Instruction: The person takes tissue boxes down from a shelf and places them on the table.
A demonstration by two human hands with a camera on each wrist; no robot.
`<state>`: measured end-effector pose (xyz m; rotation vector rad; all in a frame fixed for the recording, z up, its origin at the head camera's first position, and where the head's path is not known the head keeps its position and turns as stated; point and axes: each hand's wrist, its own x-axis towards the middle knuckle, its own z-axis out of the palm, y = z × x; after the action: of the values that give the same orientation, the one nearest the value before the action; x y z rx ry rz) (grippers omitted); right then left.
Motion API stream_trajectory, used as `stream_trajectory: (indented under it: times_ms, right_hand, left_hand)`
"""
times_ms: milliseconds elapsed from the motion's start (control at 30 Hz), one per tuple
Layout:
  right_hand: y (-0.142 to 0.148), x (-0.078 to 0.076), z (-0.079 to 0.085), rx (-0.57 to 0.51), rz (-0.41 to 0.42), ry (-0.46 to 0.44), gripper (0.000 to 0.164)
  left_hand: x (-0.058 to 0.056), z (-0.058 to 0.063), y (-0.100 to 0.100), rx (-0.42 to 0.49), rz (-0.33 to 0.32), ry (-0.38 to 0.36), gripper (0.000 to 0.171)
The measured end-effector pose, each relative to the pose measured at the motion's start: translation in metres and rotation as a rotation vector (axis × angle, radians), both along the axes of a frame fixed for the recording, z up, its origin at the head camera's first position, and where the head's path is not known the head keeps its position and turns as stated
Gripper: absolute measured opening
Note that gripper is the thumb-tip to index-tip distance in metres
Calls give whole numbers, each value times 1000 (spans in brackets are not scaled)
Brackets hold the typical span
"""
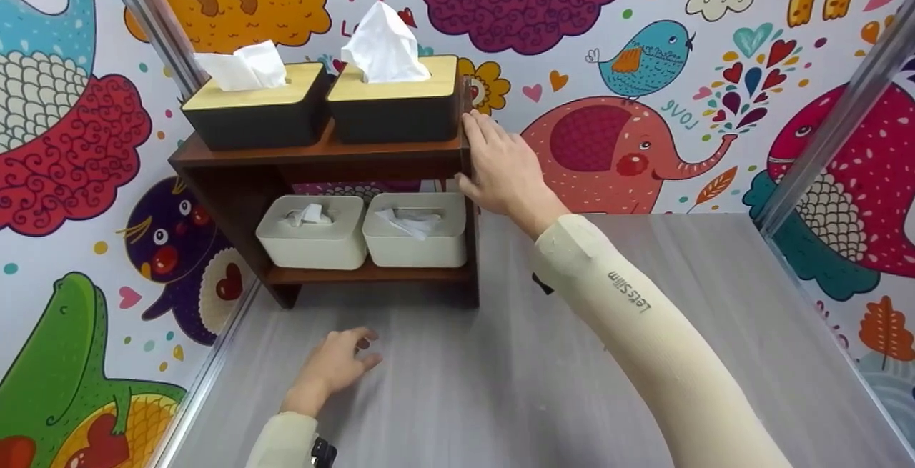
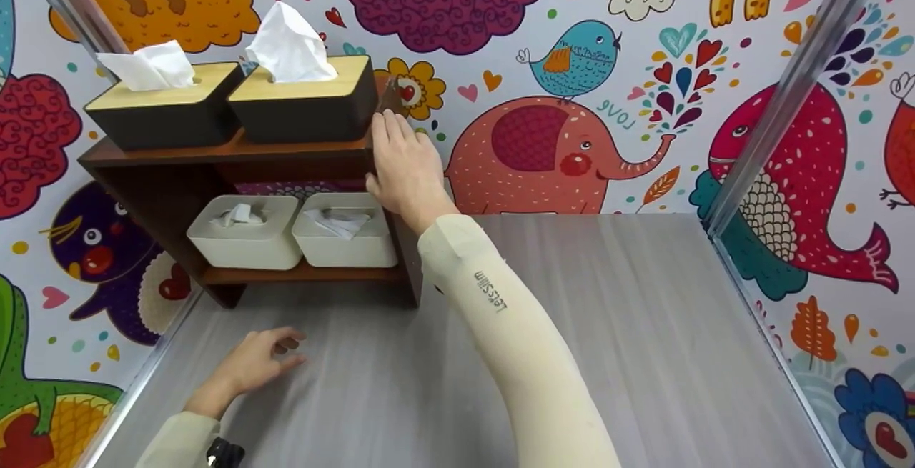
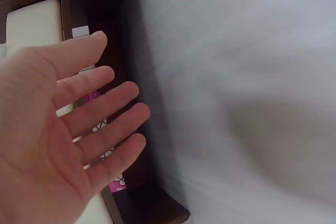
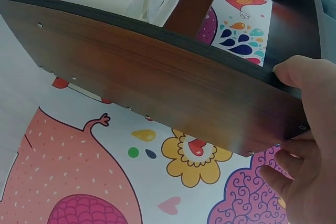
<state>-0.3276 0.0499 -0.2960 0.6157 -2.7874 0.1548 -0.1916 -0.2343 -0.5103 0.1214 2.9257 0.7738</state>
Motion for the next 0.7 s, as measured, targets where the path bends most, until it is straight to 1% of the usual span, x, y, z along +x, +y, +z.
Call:
stream_trajectory:
  times_ms: [100,167,300,433,533,633,700]
  right_hand:
    - [3,0,1,0,-4,-3,86]
    - [6,0,1,-5,-4,-7,87]
    - [9,-1,0,-9,-6,-16,87]
    - [11,-1,-1,-19,-6,-21,87]
    - [12,0,-1,-27,-10,-20,87]
    - [14,1,-1,-26,-13,-17,86]
    - [15,1,-1,-27,-9,-12,86]
  left_hand:
    - [-3,4,-2,-4,18,25,28]
    - [-4,7,-5,-17,35,54,27]
    - [-7,19,-13,-47,84,117,26]
    - [-10,37,-27,-75,149,176,30]
    - [-13,53,-39,-92,208,229,34]
    - [-15,70,-51,-105,276,321,35]
    - [-16,81,-56,-91,341,388,36]
